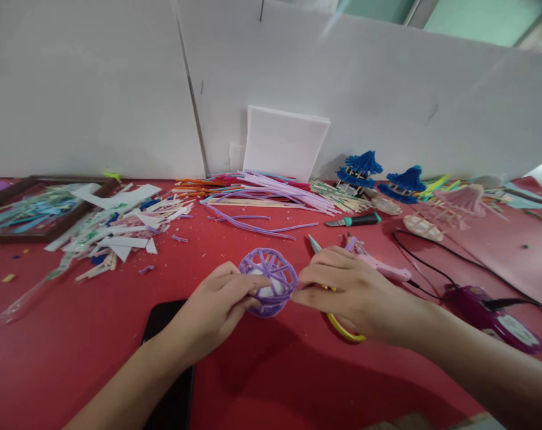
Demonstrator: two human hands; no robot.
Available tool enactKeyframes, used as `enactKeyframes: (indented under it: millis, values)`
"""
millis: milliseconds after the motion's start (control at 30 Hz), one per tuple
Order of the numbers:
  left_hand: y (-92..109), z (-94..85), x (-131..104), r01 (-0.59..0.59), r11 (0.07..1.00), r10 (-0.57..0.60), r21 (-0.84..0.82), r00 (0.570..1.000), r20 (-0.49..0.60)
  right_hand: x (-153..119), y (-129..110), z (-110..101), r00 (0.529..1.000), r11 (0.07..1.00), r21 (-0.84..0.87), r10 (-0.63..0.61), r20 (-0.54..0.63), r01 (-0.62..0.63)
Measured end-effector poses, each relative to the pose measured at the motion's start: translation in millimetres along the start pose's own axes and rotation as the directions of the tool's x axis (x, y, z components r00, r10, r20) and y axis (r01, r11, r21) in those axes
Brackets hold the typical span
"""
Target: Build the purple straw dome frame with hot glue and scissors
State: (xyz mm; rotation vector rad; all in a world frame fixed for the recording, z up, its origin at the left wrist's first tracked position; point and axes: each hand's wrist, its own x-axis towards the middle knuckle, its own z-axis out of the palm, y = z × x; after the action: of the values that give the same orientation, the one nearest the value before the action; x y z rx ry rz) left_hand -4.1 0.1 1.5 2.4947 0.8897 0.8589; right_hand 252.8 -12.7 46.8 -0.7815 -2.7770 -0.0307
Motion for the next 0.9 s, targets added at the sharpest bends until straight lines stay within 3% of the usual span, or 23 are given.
enactKeyframes:
  millis: [500,900]
  values:
    - [1.4,-2.8,-0.9,-0.008,1.000,0.009,-0.008,0.999,0.042,5.1,7.4,4.7,0.991,0.994,-0.041,-0.107,-0.081,0.104]
    - [5.7,-0.2,0.7,-0.152,0.967,0.174,0.203,0.980,-0.096,5.3,3.8,6.0,0.994,0.996,-0.014,-0.092,-0.057,0.092]
